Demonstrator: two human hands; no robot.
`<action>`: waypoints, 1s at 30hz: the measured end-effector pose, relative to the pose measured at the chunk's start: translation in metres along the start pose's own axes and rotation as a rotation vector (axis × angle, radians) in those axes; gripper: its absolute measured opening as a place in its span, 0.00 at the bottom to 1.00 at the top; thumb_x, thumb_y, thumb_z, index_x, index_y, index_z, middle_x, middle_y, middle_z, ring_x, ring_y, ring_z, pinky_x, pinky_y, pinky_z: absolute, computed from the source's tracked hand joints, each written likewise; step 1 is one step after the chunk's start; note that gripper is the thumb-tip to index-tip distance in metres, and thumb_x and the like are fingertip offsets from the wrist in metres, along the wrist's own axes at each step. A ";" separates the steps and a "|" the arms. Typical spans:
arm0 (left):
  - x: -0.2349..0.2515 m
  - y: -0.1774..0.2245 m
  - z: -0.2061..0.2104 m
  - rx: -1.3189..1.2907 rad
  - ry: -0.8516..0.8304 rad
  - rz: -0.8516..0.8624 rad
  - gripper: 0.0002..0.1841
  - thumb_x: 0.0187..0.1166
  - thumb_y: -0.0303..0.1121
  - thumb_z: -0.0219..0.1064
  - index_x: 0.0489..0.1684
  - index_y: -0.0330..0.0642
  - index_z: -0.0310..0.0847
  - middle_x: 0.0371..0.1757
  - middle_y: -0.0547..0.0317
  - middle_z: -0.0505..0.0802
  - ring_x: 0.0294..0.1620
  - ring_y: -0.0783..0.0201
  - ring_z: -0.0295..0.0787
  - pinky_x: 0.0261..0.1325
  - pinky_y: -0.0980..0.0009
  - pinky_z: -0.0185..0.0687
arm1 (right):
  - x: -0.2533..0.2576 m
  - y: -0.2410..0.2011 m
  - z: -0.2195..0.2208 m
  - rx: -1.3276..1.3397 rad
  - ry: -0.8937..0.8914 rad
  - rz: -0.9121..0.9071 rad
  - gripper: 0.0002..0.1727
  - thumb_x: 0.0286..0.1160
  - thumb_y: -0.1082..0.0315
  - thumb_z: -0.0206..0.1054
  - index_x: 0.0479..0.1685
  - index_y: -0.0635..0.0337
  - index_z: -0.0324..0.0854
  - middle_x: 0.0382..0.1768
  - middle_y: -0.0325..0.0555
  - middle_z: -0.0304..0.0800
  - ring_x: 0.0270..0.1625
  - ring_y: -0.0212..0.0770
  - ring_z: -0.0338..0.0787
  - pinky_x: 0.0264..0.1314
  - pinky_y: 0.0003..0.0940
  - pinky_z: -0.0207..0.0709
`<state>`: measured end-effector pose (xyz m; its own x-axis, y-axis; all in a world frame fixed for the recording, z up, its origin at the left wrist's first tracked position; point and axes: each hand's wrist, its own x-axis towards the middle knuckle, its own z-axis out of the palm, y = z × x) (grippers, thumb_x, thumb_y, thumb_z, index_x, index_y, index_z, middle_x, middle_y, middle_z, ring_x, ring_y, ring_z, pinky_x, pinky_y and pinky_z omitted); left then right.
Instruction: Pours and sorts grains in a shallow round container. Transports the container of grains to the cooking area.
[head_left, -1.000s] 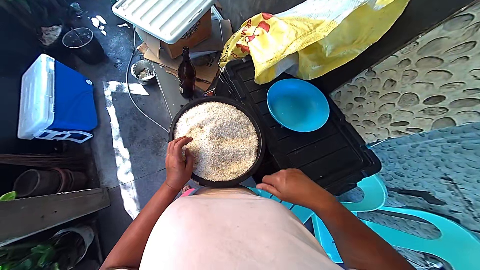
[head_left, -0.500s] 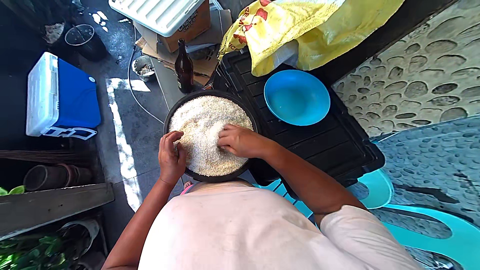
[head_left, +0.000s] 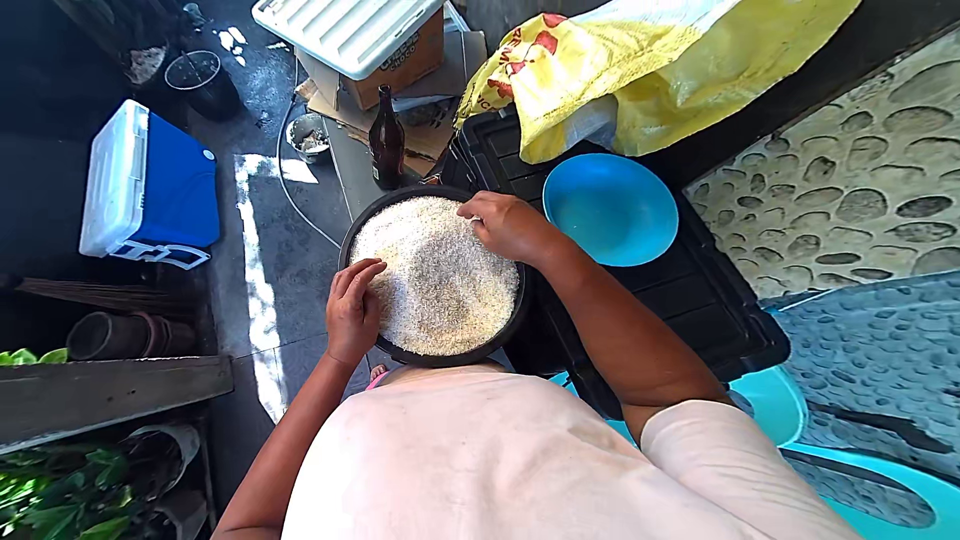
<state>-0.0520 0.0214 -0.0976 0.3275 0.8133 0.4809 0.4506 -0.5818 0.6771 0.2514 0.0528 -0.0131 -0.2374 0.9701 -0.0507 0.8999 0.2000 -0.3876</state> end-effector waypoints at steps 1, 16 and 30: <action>0.000 0.000 0.000 -0.002 0.009 -0.005 0.21 0.78 0.20 0.53 0.64 0.40 0.87 0.71 0.51 0.88 0.74 0.56 0.80 0.80 0.60 0.73 | 0.000 -0.001 0.003 -0.010 -0.014 0.016 0.18 0.82 0.76 0.59 0.66 0.63 0.85 0.63 0.56 0.87 0.65 0.56 0.88 0.70 0.55 0.80; 0.000 -0.003 0.002 -0.021 0.010 0.000 0.18 0.85 0.27 0.56 0.69 0.40 0.84 0.72 0.52 0.87 0.77 0.56 0.79 0.82 0.58 0.72 | -0.040 -0.054 0.061 -0.024 -0.028 -0.383 0.27 0.68 0.82 0.67 0.69 0.53 0.86 0.65 0.49 0.89 0.65 0.51 0.88 0.64 0.47 0.84; -0.002 -0.005 0.005 -0.060 0.095 -0.040 0.16 0.82 0.27 0.61 0.66 0.37 0.83 0.67 0.49 0.89 0.73 0.55 0.81 0.79 0.59 0.73 | -0.040 -0.022 0.024 0.118 0.157 -0.136 0.11 0.80 0.75 0.63 0.51 0.62 0.89 0.48 0.51 0.92 0.48 0.46 0.93 0.55 0.43 0.88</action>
<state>-0.0507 0.0226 -0.1041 0.2283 0.8345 0.5015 0.4100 -0.5495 0.7279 0.2322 0.0064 -0.0249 -0.2858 0.9466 0.1495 0.8120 0.3220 -0.4867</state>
